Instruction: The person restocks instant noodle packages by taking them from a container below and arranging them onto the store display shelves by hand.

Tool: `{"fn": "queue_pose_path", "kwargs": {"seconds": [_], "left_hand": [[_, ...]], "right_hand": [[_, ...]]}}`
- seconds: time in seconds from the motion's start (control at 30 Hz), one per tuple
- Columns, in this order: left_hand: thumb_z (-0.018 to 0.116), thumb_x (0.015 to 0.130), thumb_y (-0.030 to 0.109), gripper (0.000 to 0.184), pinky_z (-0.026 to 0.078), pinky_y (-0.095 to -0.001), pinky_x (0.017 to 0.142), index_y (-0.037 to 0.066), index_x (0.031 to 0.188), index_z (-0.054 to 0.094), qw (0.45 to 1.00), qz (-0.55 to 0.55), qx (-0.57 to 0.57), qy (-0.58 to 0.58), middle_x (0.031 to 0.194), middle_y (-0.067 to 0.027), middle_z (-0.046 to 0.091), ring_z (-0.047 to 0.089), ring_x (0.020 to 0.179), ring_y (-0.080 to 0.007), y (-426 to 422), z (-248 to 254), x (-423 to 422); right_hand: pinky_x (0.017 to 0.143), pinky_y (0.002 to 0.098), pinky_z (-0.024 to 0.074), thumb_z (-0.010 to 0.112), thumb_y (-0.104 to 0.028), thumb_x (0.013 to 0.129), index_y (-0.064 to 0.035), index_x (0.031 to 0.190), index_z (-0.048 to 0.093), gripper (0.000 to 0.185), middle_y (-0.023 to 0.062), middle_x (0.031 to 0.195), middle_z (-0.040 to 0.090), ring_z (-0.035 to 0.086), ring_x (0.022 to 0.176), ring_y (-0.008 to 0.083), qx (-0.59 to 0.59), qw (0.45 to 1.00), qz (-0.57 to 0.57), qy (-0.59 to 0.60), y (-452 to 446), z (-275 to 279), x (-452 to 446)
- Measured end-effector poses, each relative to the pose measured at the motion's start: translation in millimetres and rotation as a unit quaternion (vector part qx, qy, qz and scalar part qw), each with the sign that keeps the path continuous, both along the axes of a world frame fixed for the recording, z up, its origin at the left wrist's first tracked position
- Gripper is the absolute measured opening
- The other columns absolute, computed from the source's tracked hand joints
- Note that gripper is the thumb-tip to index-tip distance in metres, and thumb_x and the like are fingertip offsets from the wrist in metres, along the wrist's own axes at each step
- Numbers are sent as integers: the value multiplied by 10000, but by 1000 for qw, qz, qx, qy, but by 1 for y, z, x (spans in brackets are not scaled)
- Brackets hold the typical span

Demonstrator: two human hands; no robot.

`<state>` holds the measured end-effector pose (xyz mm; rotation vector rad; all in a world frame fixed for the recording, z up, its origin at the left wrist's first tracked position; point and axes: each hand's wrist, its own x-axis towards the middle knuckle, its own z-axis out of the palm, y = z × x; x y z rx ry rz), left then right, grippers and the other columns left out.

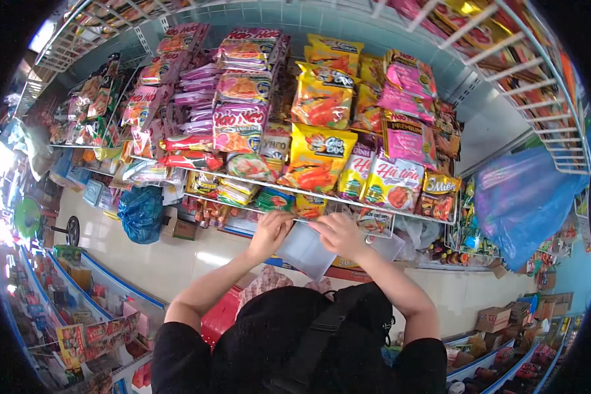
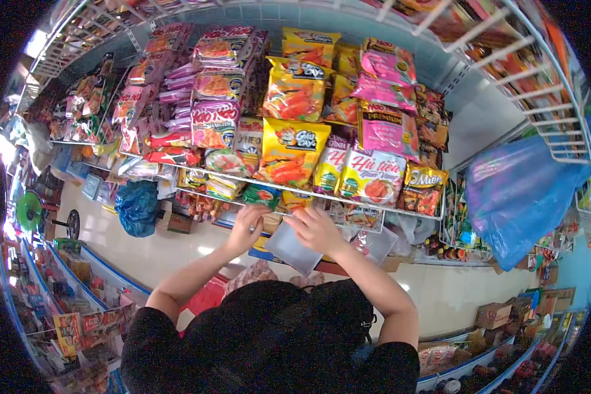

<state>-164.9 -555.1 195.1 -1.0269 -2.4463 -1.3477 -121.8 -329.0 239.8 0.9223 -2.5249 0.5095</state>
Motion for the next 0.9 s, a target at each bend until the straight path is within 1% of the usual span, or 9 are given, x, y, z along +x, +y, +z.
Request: {"fn": "queue_pose_path", "kwargs": {"seconds": [0.1, 0.13, 0.17, 0.2, 0.27, 0.3, 0.37, 0.4, 0.9], "left_hand": [[512, 763, 8, 299, 412, -424, 799, 7, 1062, 520, 993, 82, -38, -77, 947, -179, 546, 518, 919, -368, -21, -61, -22], [507, 765, 14, 310, 416, -442, 794, 10, 1075, 507, 985, 106, -29, -132, 969, -205, 531, 506, 930, -392, -25, -74, -34], [502, 767, 21, 322, 420, -460, 790, 13, 1088, 493, 974, 127, -19, -186, 990, -231, 515, 495, 941, -416, -26, -89, -47], [543, 770, 69, 330, 456, -448, 710, 15, 1092, 492, 980, 138, 3, -145, 925, -206, 560, 549, 827, -401, -27, -112, -65], [581, 750, 99, 349, 461, -453, 713, 51, 1089, 516, 972, 182, -21, -150, 866, -214, 589, 563, 769, -410, -23, -155, -98], [610, 736, 124, 361, 479, -423, 691, 49, 1079, 528, 958, 171, -120, -196, 819, -208, 616, 596, 697, -373, -19, -149, -112], [549, 775, 250, 198, 433, -436, 826, 83, 867, 602, 963, 75, -85, -246, 938, -140, 591, 551, 940, -295, -18, -117, -131], [557, 772, 250, 178, 434, -410, 826, 103, 863, 599, 973, 40, 78, -213, 930, -111, 591, 552, 910, -259, -12, -191, -151], [558, 768, 218, 169, 446, -389, 758, 87, 869, 593, 993, 81, -82, -23, 907, -102, 595, 552, 848, -230, -8, -231, -164]], "right_hand": [[664, 363, 440, 573, -105, 760, -143, 1053, 599, 296, 47, 975, 566, 533, 819, 244, -45, 991, -55, -118, -14, -73, -30], [700, 368, 453, 544, -125, 801, -97, 1058, 584, 261, 95, 982, 580, 559, 855, 244, -103, 966, -110, -208, -20, -91, -39], [735, 369, 452, 533, -160, 817, -79, 1070, 570, 268, 121, 1003, 583, 562, 895, 255, -145, 912, -195, -330, -22, -112, -56], [770, 369, 451, 522, -195, 834, -61, 1083, 557, 285, 146, 1025, 586, 564, 935, 265, -185, 833, -276, -442, -22, -137, -74], [879, 366, 402, 517, -344, 847, -31, 1136, 527, 426, 172, 1145, 557, 513, 1081, 276, -237, 797, -328, -449, -16, -214, -113], [879, 366, 402, 517, -344, 847, -31, 1136, 527, 426, 172, 1145, 557, 513, 1081, 276, -239, 800, -333, -439, -17, -209, -130], [870, 368, 405, 514, -344, 848, -32, 1129, 529, 420, 168, 1132, 562, 517, 1063, 276, -257, 806, -333, -416, -46, -205, -156], [865, 369, 406, 513, -344, 848, -33, 1125, 529, 417, 166, 1125, 564, 519, 1053, 275, -268, 808, -334, -405, -46, -198, -169], [797, 385, 427, 492, -349, 856, -40, 1073, 539, 380, 140, 1026, 600, 550, 914, 271, -348, 840, -333, -249, -37, -195, -131]]}}
